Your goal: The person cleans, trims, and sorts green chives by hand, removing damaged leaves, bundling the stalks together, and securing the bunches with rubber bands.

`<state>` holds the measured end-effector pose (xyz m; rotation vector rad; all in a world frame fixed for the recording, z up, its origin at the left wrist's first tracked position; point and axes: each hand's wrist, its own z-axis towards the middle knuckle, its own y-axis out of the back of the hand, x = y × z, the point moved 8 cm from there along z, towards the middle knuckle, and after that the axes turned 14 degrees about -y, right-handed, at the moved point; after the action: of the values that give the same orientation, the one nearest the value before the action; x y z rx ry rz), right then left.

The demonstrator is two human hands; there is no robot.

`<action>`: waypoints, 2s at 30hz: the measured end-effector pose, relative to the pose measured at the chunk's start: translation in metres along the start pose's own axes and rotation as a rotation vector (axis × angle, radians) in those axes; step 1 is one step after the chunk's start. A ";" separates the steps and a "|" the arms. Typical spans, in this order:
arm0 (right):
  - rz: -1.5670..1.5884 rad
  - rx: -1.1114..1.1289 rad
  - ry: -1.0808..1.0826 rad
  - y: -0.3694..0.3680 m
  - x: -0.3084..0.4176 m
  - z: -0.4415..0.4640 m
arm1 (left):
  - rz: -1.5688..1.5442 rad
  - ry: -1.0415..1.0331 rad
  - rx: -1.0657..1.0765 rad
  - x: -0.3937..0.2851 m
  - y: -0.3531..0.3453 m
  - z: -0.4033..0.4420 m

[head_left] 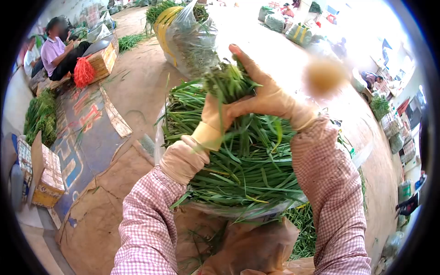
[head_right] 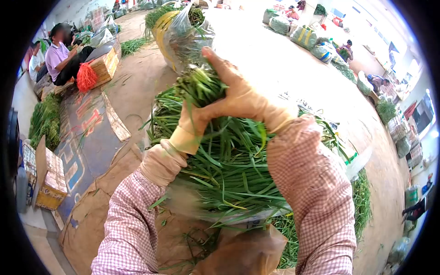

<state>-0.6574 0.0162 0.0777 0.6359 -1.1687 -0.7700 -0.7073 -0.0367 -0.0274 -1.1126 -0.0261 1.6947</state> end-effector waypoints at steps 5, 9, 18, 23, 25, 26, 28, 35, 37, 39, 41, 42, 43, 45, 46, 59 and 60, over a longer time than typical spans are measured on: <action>0.207 0.004 0.071 -0.018 0.019 -0.007 | -0.654 0.048 -0.509 -0.004 -0.022 -0.019; 0.378 0.055 0.018 -0.018 0.018 -0.019 | -0.789 -0.032 -0.276 0.013 -0.020 -0.021; 0.532 -0.307 -0.163 0.003 -0.038 -0.021 | 1.398 -0.273 0.392 -0.019 -0.033 -0.010; 0.843 -0.497 -0.159 0.076 -0.063 -0.062 | 1.723 -0.123 0.685 0.011 0.001 -0.023; 0.939 -0.521 -0.102 0.110 -0.093 -0.094 | 1.795 -0.095 0.694 0.014 0.000 -0.025; 0.938 -0.584 -0.104 0.133 -0.101 -0.115 | 1.796 -0.073 0.691 0.015 -0.001 -0.024; 0.923 -0.731 -0.129 0.178 -0.105 -0.168 | 1.812 -0.023 0.692 0.018 0.002 -0.023; 1.001 -1.184 -0.079 0.269 -0.079 -0.413 | 1.831 -0.150 0.675 0.021 0.013 -0.018; 0.920 -1.240 -0.132 0.260 -0.060 -0.476 | 1.810 -0.134 0.708 0.025 0.019 -0.016; 0.956 -1.352 -0.093 0.246 -0.053 -0.523 | 1.688 -0.038 0.734 0.023 0.029 -0.006; 1.008 -1.414 -0.064 0.229 -0.051 -0.562 | 1.387 0.146 0.739 0.016 0.027 0.002; 1.102 -1.399 -0.049 0.219 -0.053 -0.572 | 1.486 0.133 0.779 0.006 0.019 0.009; 1.160 -1.390 -0.044 0.209 -0.050 -0.578 | 1.500 0.090 0.811 -0.005 0.000 0.013; 1.236 -1.353 -0.043 0.190 -0.038 -0.579 | 1.250 0.018 0.858 -0.027 -0.059 0.018; 1.256 -1.319 -0.048 0.181 -0.032 -0.577 | 0.985 -0.013 0.854 -0.043 -0.109 0.011; 1.708 -1.029 0.043 0.083 -0.017 -0.585 | 0.063 0.619 1.226 0.029 -0.423 -0.266; 1.691 -1.136 -0.072 0.073 -0.023 -0.597 | -0.008 0.743 1.196 0.035 -0.411 -0.292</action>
<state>-0.0744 0.1048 -0.0433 -1.2588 -0.7371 0.1449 -0.2073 0.0321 -0.0062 -0.6928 1.2659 0.8713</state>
